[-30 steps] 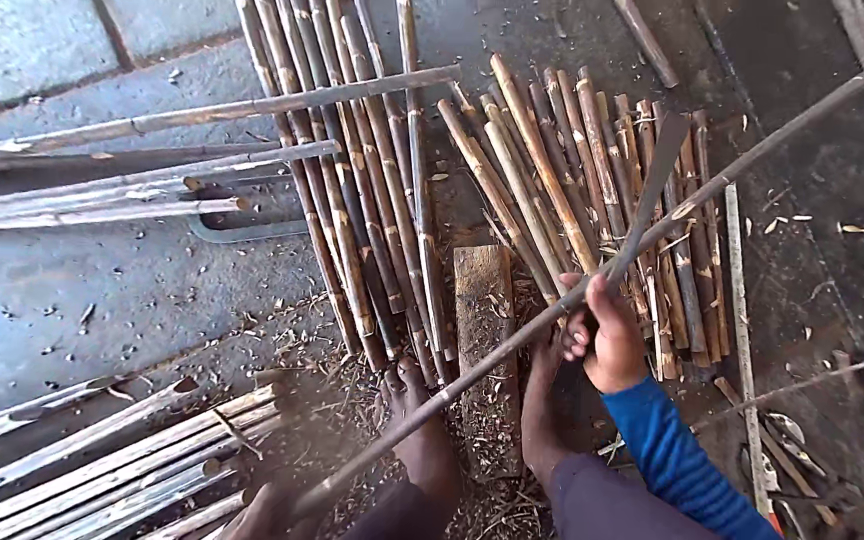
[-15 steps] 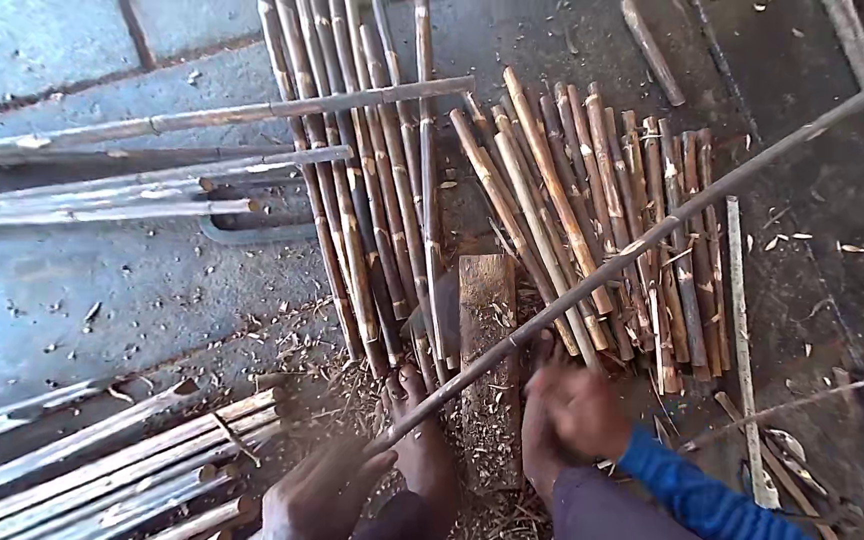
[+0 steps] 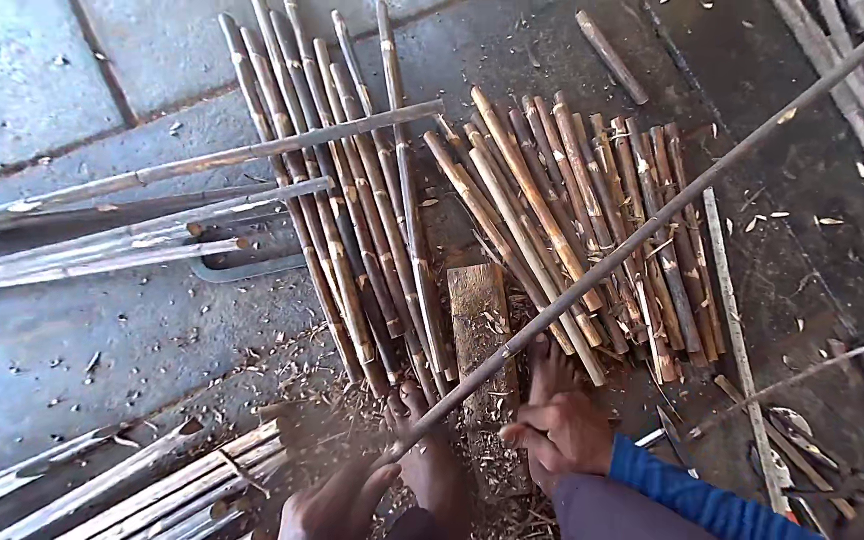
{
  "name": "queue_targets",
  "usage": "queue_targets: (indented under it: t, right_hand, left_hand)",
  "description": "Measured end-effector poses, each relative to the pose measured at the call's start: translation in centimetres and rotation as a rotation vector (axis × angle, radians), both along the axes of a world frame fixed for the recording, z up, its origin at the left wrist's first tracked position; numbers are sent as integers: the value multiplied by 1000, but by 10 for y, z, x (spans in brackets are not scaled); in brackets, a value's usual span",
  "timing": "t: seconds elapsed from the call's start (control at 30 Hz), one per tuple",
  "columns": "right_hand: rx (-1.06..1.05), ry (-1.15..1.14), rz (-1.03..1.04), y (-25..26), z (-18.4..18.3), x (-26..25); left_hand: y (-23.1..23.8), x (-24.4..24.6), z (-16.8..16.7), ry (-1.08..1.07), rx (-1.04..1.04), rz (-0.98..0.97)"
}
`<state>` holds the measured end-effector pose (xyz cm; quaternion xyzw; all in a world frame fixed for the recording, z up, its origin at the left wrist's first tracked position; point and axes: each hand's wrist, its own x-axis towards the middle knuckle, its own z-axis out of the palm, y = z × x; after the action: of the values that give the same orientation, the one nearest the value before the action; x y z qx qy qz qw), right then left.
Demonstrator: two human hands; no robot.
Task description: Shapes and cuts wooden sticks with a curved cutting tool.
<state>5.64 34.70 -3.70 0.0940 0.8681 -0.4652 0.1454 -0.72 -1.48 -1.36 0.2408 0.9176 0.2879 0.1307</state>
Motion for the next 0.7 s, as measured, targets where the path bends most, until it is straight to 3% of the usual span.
queue_targets:
  t: [0.13, 0.23, 0.27, 0.33, 0.37, 0.47, 0.5, 0.57, 0.6, 0.7]
  right_hand:
    - [-173, 37, -331, 15, -1, -14]
    - [-76, -11, 0, -3, 0, -3]
    - [-81, -7, -16, -3, 1, -2]
    - [-183, 29, -302, 9, 0, -11]
    - [-201, 43, -349, 11, -1, -12]
    - [-52, -58, -35, -1, 2, 0]
    - [-33, -58, -33, 0, 3, 1]
    - [-120, -7, -296, 14, 2, -7]
    - [-149, 10, -331, 16, 2, -10]
    - [-2, -81, 13, 0, 6, -1]
  left_hand:
    - [2, -5, 1, 34, -5, -9]
    - [0, -5, -2, 1, -27, -57]
    - [-1, -6, -3, -8, -50, -76]
    - [0, -8, -4, 17, -106, -91]
    - [-1, -6, -3, 24, -124, -97]
    - [-2, -13, -3, -20, -103, -146]
    - [-2, -16, -4, -25, -92, -165]
    - [0, -18, -5, -4, -76, -168]
    - [0, -14, -4, 18, -82, -158]
    - [3, -13, -4, 84, -119, -149]
